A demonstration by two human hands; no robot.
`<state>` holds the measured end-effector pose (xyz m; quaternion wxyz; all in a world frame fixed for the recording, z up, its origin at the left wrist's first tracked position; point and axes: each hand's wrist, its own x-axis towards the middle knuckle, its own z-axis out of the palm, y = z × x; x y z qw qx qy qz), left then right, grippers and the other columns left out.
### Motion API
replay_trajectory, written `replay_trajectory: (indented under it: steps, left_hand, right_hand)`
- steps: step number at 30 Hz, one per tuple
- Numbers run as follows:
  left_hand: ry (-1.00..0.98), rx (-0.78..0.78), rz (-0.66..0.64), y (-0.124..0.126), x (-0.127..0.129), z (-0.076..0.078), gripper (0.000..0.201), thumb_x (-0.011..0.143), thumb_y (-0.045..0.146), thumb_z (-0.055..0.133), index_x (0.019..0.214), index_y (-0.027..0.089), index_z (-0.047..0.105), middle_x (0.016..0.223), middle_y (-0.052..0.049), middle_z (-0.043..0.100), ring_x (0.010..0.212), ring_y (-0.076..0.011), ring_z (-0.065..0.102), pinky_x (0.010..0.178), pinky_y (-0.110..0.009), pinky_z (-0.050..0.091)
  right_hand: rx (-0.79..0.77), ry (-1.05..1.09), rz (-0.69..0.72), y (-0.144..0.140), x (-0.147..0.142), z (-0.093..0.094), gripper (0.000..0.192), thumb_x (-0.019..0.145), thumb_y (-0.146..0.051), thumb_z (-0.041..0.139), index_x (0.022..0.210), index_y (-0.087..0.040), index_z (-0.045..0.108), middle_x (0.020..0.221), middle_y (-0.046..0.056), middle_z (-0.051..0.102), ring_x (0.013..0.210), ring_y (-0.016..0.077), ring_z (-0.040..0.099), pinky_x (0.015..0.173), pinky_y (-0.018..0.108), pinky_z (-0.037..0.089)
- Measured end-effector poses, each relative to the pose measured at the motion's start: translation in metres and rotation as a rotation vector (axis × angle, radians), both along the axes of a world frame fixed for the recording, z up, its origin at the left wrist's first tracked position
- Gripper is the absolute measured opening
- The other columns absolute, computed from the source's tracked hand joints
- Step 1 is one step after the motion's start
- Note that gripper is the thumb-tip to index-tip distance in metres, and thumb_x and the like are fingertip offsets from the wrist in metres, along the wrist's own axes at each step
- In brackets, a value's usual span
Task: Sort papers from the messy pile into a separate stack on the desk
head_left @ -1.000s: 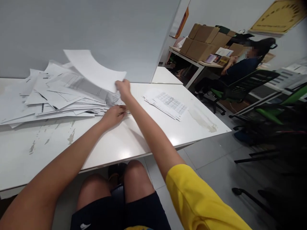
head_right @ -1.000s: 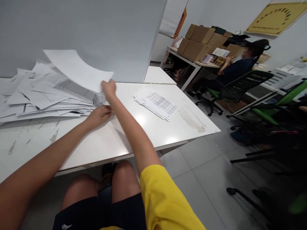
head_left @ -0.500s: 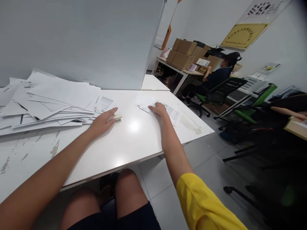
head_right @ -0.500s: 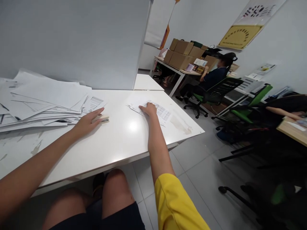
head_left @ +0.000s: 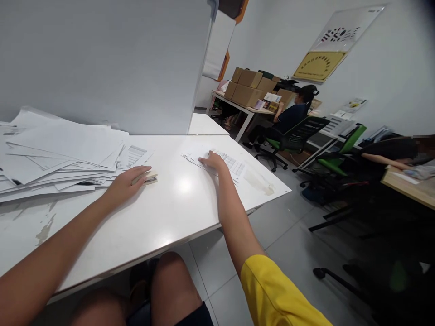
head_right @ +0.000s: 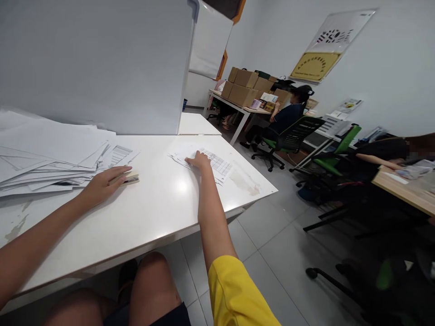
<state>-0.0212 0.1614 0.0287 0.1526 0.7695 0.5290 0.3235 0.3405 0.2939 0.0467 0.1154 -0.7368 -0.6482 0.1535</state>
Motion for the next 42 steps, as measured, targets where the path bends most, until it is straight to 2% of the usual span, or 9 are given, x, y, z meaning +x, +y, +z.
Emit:
replay_trajectory:
  steps: [6,10,14,16,19,22,27,31,42]
  left_hand:
    - [-0.007,-0.009,-0.005,-0.003,0.002,0.003,0.056,0.092,0.062,0.042,0.133,0.030,0.061,0.142,-0.003,0.060,0.133,-0.0259,0.054,0.115,-0.043,0.041]
    - [-0.018,-0.015,-0.003,-0.004,0.002,0.003,0.056,0.092,0.061,0.042,0.133,0.029,0.062,0.142,-0.003,0.060,0.133,-0.0258,0.053,0.117,-0.045,0.037]
    - [-0.006,-0.004,0.001,-0.002,0.001,0.000,0.053,0.093,0.060,0.042,0.134,0.032,0.061,0.142,-0.001,0.060,0.133,-0.0256,0.053,0.117,-0.043,0.038]
    - [0.003,0.004,0.004,-0.001,0.001,-0.001,0.051,0.093,0.059,0.042,0.133,0.034,0.061,0.142,0.001,0.060,0.133,-0.0255,0.053,0.117,-0.042,0.039]
    - [0.016,0.012,0.006,0.000,0.001,-0.001,0.048,0.093,0.056,0.043,0.133,0.036,0.061,0.141,0.002,0.060,0.133,-0.0247,0.053,0.116,-0.041,0.039]
    - [0.026,0.012,0.009,-0.001,0.002,0.000,0.047,0.094,0.053,0.043,0.134,0.036,0.060,0.141,0.002,0.060,0.132,-0.0240,0.055,0.115,-0.040,0.040]
    - [0.019,0.013,0.013,-0.001,0.005,0.002,0.046,0.093,0.050,0.044,0.133,0.033,0.062,0.139,0.000,0.062,0.130,-0.0242,0.056,0.114,-0.040,0.041]
    - [0.002,0.024,0.003,0.000,0.006,0.000,0.045,0.093,0.050,0.046,0.130,0.032,0.064,0.137,-0.001,0.063,0.129,-0.0241,0.057,0.114,-0.039,0.041]
    - [-0.025,-0.010,-0.014,-0.007,0.010,0.004,0.043,0.093,0.046,0.048,0.128,0.029,0.065,0.136,-0.004,0.064,0.128,-0.0251,0.057,0.114,-0.044,0.042]
  right_hand:
    - [-0.003,-0.021,-0.018,-0.001,0.001,0.001,0.070,0.095,-0.048,0.051,0.155,-0.018,0.031,0.159,0.019,0.036,0.147,0.0374,0.031,0.117,0.055,0.025]
    - [0.062,-0.017,-0.060,-0.005,0.003,0.003,0.067,0.095,-0.032,0.050,0.157,-0.016,0.028,0.149,0.021,0.048,0.139,0.0356,0.044,0.114,0.051,0.033]
    - [0.130,-0.063,-0.022,-0.008,0.004,0.007,0.077,0.088,-0.009,0.046,0.161,-0.019,0.021,0.155,0.019,0.040,0.129,0.0308,0.055,0.103,0.039,0.046]
    - [0.140,-0.097,0.012,-0.007,0.003,0.008,0.076,0.086,-0.004,0.044,0.158,-0.022,0.031,0.159,0.015,0.036,0.127,0.0277,0.057,0.101,0.034,0.047]
    - [0.091,-0.133,0.056,-0.003,0.002,0.008,0.056,0.088,-0.007,0.045,0.141,-0.020,0.058,0.151,0.011,0.049,0.127,0.0254,0.058,0.104,0.030,0.046]
    - [0.023,-0.134,0.068,0.000,0.002,0.006,0.040,0.091,-0.023,0.054,0.128,-0.015,0.067,0.140,0.014,0.060,0.124,0.0287,0.060,0.101,0.034,0.047]
    - [-0.013,-0.134,0.057,-0.002,0.003,0.005,0.053,0.088,-0.046,0.062,0.131,-0.014,0.062,0.144,0.018,0.054,0.124,0.0317,0.059,0.096,0.036,0.049]
    - [0.012,-0.156,0.021,-0.006,0.000,0.009,0.056,0.089,-0.042,0.062,0.138,-0.016,0.055,0.149,0.018,0.048,0.127,0.0316,0.057,0.098,0.037,0.049]
    - [0.055,-0.290,0.095,-0.008,-0.017,0.009,0.054,0.088,-0.024,0.057,0.141,-0.017,0.050,0.133,0.018,0.062,0.116,0.0313,0.062,0.088,0.038,0.051]
